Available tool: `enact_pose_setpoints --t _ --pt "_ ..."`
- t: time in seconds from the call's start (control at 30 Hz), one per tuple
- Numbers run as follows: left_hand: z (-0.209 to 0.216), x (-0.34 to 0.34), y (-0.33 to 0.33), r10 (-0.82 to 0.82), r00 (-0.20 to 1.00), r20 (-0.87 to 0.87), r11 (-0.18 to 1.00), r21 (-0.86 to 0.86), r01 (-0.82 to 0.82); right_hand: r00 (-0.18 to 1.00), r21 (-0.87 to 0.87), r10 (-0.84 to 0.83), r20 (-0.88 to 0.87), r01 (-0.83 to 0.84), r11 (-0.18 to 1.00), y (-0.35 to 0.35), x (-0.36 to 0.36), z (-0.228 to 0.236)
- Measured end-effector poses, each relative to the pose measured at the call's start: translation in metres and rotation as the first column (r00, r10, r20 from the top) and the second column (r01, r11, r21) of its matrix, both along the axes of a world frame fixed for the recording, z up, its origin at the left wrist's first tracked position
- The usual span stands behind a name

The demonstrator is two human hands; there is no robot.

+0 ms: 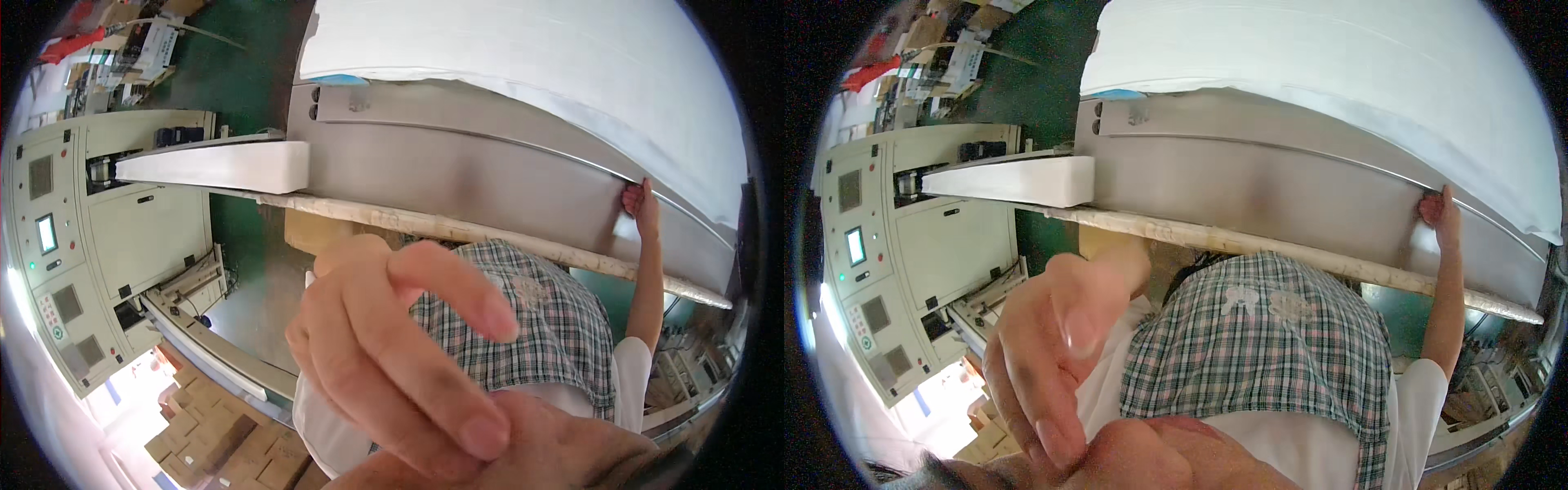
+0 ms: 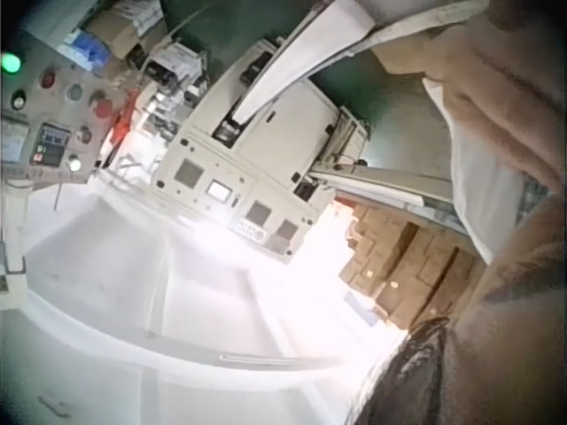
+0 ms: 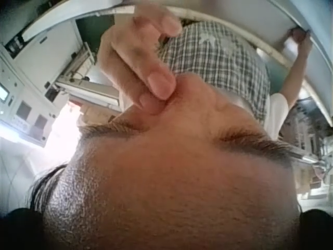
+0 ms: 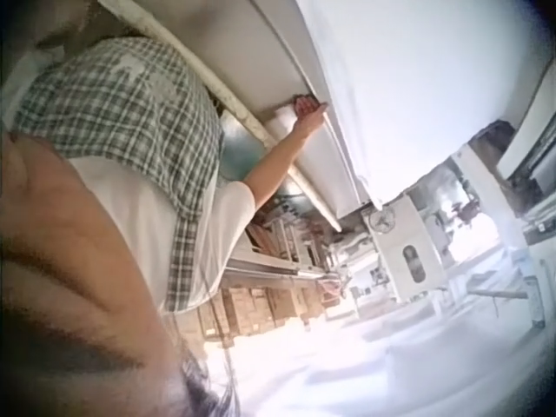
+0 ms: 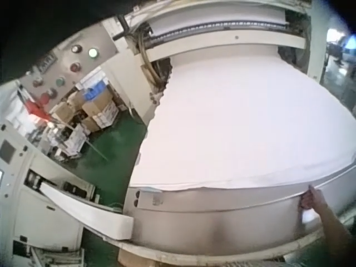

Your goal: Folding large paper sheets and placing them onto an industrial rolling machine.

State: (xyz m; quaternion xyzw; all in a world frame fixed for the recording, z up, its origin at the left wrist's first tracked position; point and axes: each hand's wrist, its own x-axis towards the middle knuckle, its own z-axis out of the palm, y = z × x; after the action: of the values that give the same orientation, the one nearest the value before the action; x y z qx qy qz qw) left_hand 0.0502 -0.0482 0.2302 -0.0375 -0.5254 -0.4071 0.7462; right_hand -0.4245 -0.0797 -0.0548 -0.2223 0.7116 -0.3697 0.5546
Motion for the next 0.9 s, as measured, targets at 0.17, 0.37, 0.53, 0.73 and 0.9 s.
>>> enact_pose_setpoints --t 0.17,0.37,0.53,0.73,0.9 --pt "-0.004 0.027 -0.023 -0.331 0.943 -0.048 0.918 -0.248 0.31 0.999 0.004 -0.035 -0.033 0.035 0.999 0.0 0.003 0.004" --pt "-0.023 0.084 -0.077 0.434 0.899 -0.057 0.895 0.146 -0.422 0.992 -0.017 -0.094 -0.087 0.092 0.996 -0.004 0.022 0.018" --pt "-0.173 0.214 -0.206 0.684 0.343 0.644 0.239 0.246 -0.939 0.993 -0.051 -0.056 -0.106 0.05 0.997 0.001 0.026 0.015" --pt "-0.244 0.229 -0.239 0.402 0.547 0.734 0.208 0.509 -0.836 0.986 -0.006 -0.095 -0.138 0.095 0.995 0.004 0.016 0.007" --pt "-0.242 0.23 -0.249 0.251 0.781 0.572 0.268 0.734 -0.624 0.985 0.019 -0.074 -0.155 0.078 0.997 0.002 0.014 0.011"
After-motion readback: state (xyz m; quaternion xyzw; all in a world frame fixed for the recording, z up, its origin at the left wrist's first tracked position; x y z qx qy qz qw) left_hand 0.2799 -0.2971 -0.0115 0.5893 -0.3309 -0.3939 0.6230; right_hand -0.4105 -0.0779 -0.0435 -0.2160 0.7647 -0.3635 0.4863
